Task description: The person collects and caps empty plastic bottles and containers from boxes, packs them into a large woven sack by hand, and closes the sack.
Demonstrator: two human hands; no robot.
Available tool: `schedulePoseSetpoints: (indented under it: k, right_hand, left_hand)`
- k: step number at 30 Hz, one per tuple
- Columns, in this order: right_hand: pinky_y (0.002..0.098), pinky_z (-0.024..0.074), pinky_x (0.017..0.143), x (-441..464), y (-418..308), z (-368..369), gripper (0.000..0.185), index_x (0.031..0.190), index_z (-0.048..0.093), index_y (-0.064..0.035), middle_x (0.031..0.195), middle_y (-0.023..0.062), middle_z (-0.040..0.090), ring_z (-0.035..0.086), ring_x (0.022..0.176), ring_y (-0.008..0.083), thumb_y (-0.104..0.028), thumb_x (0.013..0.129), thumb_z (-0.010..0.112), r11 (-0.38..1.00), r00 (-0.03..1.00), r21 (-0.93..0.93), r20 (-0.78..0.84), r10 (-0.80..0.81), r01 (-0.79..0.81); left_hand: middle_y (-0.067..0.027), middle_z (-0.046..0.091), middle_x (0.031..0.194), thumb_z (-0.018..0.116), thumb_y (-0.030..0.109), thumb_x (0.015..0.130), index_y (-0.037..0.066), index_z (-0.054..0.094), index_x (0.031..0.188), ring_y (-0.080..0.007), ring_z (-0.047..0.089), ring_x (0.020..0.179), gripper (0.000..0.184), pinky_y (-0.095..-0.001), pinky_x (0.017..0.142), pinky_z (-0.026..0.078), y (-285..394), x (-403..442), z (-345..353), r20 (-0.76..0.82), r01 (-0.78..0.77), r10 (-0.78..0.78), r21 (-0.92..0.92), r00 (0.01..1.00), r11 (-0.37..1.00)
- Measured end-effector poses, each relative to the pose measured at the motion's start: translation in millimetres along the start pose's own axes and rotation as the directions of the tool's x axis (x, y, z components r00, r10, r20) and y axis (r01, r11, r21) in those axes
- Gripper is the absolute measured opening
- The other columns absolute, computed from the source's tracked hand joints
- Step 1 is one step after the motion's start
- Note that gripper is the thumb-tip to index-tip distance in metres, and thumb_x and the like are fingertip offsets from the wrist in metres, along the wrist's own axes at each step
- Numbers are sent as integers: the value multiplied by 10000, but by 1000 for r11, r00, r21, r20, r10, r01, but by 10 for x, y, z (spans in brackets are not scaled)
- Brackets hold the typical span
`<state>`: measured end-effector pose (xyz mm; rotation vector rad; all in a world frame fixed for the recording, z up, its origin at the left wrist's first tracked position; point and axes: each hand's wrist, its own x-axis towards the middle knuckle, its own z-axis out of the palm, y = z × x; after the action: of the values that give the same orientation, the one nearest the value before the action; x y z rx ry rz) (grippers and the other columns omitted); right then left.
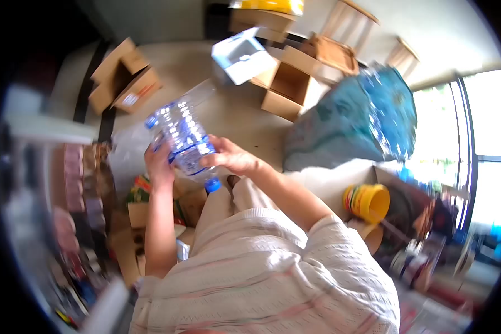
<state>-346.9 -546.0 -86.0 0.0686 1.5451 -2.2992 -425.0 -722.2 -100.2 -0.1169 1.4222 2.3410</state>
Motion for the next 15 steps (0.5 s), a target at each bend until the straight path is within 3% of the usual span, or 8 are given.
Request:
schedulePoseSetpoints:
  k: [1,2,3,6,9,10,12,15]
  right_hand:
    - [326,361,949,-23,0,-59,653,1194,481,37,1131,107,554,501,1039,203,-348,706,680,999,1000,-25,-14,-22,21]
    - [322,360,952,-86,-32,-40,642,1192,483,37,1126,101,557,500,1040,196,-341,712,680,993,998,119,-54,-13,19]
    - [319,360,951,-165,-52,-97,640,1192,484,37,1126,102,557,500,1040,195,-338,713,680,989,995,143,-93,-17,30]
    - [312,365,949,-452,-58,-208,638,1192,485,36,1139,112,554,502,1047,193,-332,710,684,981,981,186,-193,-25,61]
    - [324,382,941,-853,-104,-471,651,1197,475,50,1140,123,554,513,1037,189,-325,709,687,988,964,130,-259,-50,86]
    - [328,385,941,-1002,-124,-564,652,1194,474,57,1138,128,555,522,1030,192,-321,709,691,982,956,147,-283,-73,119]
    - [334,394,936,-1292,-164,-672,649,1182,480,68,1131,136,559,536,1018,196,-321,711,700,971,947,183,-308,-92,153]
    - [329,409,919,-1546,-254,-695,641,1160,501,69,1112,135,570,544,1013,195,-336,711,711,964,945,211,-314,-89,161]
  left_hand:
    - [-98,608,998,620,48,785,-51,550,1084,-142,594,854,323,-258,774,472,-62,40,63,49,6,-5,-12,999,1000]
    - [-77,609,966,639,87,786,-41,537,1106,-130,589,815,360,-243,727,468,-100,81,101,72,51,-54,55,996,997]
    - [-56,610,935,659,126,787,-31,525,1128,-117,584,776,399,-228,680,464,-121,117,150,82,86,-97,126,992,988]
    - [-13,590,862,640,270,819,5,497,1177,-89,546,674,468,-201,572,412,-27,154,154,286,111,-266,463,921,880]
    - [-18,589,855,500,360,898,70,472,1233,-92,566,707,445,-156,530,370,19,274,356,457,187,-310,296,834,937]
    - [-48,587,922,446,348,919,55,479,1215,-123,575,769,418,-205,583,429,20,292,499,417,294,-356,207,836,933]
    - [-81,576,982,452,263,916,28,494,1180,-166,574,839,356,-273,677,473,-130,539,519,473,481,-466,98,748,871]
    - [-159,558,1052,464,149,886,-47,499,1120,-240,542,999,306,-348,849,460,-249,544,807,485,502,-399,-99,778,859]
